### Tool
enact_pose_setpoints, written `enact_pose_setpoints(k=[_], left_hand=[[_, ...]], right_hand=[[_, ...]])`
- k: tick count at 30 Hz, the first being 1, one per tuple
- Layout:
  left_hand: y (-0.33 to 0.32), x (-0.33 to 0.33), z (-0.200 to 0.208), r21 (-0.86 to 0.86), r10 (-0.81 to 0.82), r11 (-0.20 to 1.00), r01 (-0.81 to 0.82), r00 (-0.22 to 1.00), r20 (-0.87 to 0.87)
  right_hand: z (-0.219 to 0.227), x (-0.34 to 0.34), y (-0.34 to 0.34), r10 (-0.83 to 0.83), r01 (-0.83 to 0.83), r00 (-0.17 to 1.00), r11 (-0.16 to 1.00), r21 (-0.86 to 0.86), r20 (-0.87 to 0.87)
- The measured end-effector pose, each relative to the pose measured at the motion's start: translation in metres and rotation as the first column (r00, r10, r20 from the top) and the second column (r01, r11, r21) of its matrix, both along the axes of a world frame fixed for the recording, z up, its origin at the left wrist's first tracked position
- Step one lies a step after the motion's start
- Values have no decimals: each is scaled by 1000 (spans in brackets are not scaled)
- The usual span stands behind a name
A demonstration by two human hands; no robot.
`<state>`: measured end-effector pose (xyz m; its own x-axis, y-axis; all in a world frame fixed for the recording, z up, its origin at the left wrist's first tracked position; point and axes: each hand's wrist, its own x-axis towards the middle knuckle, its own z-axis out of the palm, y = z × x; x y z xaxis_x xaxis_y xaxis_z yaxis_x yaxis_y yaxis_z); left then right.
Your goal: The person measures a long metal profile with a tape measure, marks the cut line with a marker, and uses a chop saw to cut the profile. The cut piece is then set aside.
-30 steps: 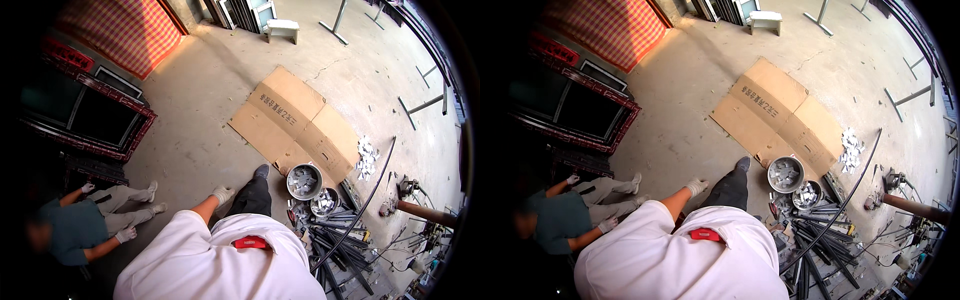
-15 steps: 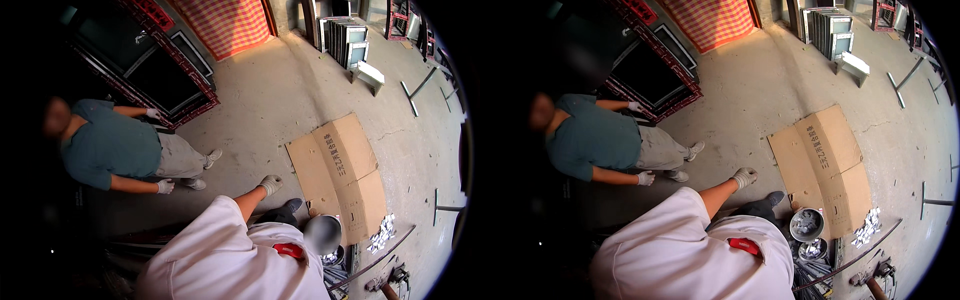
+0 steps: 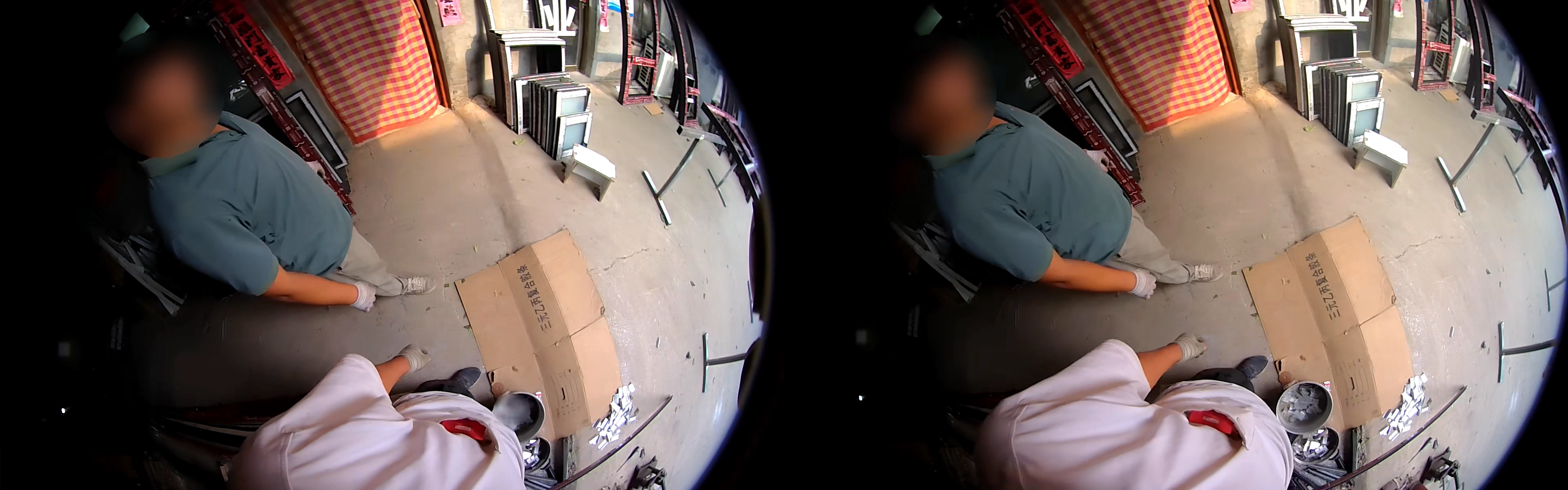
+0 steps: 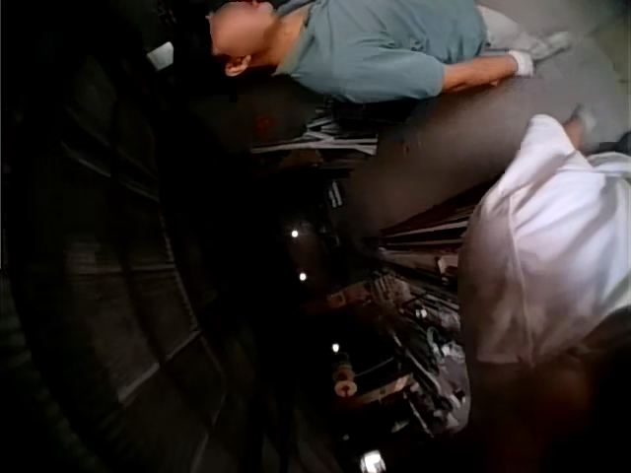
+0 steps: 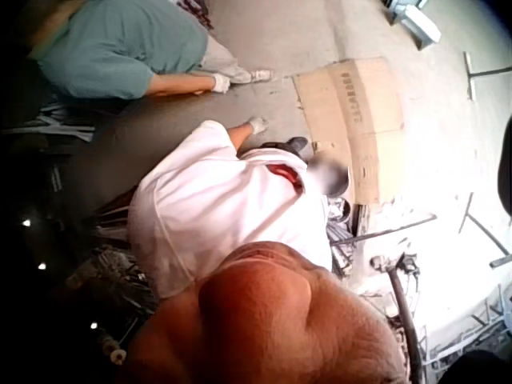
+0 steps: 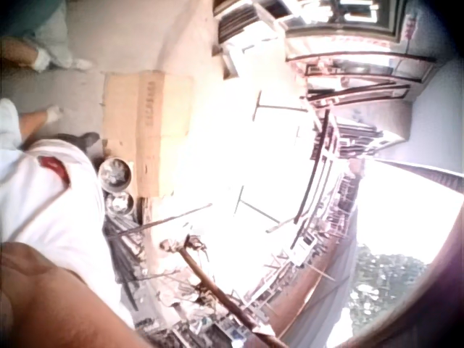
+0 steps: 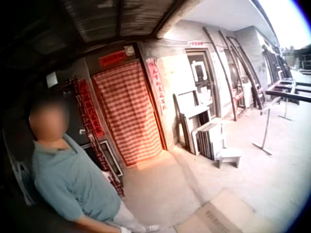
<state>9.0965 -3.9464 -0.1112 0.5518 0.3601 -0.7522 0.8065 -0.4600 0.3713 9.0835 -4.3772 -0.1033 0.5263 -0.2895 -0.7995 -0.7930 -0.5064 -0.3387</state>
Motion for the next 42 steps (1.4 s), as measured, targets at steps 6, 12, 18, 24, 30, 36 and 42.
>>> enact_pose_setpoints(k=[6,12,18,24,30,36,42], left_hand=[[-16,75,38,-170,17,985,13,984,175],[-54,121,44,-254,-23,964,76,978,206],[-31,100,10,-287,-8,958,1,1000,-24],[7,85,-7,-285,-5,957,-52,981,-194],[-3,110,65,-234,-79,970,57,993,-83],[-13,142,52,-237,-98,969,75,991,-86],[-72,188,88,-183,-332,929,321,942,-37]], right_hand=[[2,-48,-34,-181,180,983,983,-31,-10],[10,-141,-62,-480,475,877,872,-117,-17],[11,-255,-42,-687,659,723,717,-228,-74],[-15,-369,6,-745,674,649,658,-334,-158],[-84,-425,56,-669,625,708,743,-241,-226],[-131,-447,76,-585,479,696,810,-338,-416],[-19,-340,76,-681,638,647,730,-247,-342]])
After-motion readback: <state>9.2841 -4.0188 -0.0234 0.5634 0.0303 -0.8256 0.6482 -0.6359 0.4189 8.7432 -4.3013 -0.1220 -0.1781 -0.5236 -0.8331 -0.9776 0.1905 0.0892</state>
